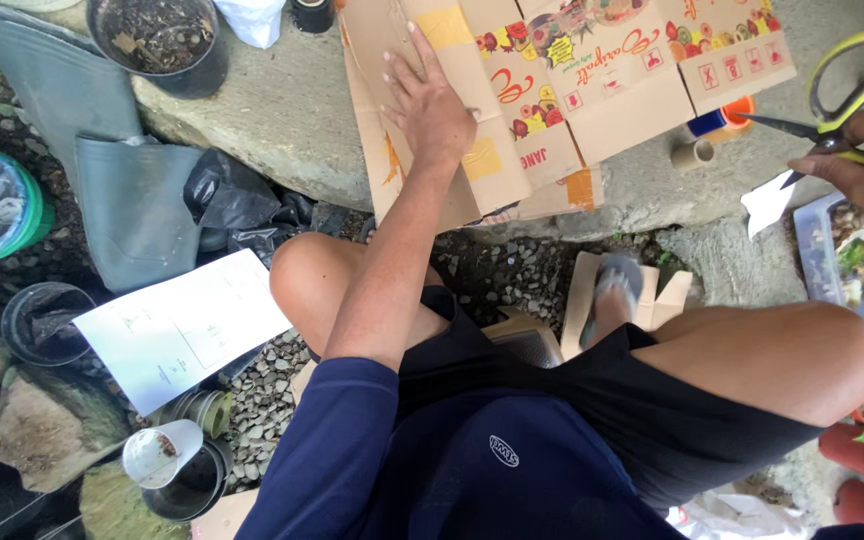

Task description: The person sits on the ground and packs green vegetables into a small cardboard box. They fold the flaps, apply packing tape to seal the box, and then place the sealed box inside a larger printed cardboard box. The person uses scissors to cut tape and a tape dispenser to apply it.

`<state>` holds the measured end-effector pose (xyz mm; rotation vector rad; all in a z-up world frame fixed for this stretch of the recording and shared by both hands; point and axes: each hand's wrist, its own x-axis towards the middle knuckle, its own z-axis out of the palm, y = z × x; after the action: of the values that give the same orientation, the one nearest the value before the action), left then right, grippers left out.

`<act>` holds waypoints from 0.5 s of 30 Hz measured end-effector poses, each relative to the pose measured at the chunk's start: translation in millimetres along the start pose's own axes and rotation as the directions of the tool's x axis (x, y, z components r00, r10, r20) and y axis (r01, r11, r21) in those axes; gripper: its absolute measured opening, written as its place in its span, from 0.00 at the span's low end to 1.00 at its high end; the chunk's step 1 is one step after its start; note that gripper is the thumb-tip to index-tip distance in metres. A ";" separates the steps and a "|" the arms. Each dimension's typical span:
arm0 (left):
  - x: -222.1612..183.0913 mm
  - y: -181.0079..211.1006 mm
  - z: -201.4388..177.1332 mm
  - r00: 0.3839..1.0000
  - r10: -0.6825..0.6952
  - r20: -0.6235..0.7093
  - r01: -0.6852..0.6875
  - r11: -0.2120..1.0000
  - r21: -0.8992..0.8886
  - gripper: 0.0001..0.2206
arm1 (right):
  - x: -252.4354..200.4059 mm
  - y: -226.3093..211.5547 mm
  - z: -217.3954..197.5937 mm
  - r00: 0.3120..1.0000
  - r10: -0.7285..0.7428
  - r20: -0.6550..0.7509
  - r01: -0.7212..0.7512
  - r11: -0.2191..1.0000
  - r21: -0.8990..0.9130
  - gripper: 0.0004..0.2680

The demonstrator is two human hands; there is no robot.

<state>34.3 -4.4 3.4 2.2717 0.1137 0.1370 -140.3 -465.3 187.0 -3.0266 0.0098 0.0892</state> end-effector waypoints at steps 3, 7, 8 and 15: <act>-2.2 0.5 1.5 0.999 -0.041 0.020 0.041 0.999 0.004 0.64 | -19.7 -1.7 6.7 0.994 -0.103 -0.042 0.102 0.994 -0.034 0.11; -0.6 2.3 -5.2 0.998 -0.064 0.021 0.064 0.998 -0.006 0.65 | -9.4 -16.5 -7.2 0.997 -0.079 0.008 0.079 0.995 -0.064 0.11; -0.7 2.8 -5.2 0.998 -0.058 0.024 0.058 0.998 0.000 0.65 | -10.4 -19.4 -4.4 0.998 -0.065 0.012 0.066 0.996 -0.057 0.10; 5.7 -2.0 7.0 0.998 -0.059 0.030 0.061 0.997 -0.042 0.67 | -9.7 14.5 25.4 0.999 0.009 0.052 -0.008 1.000 -0.021 0.11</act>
<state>40.8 -7.7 -2.3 2.2243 0.1624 0.0746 -151.6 -476.8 160.7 -3.0443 0.0168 0.1693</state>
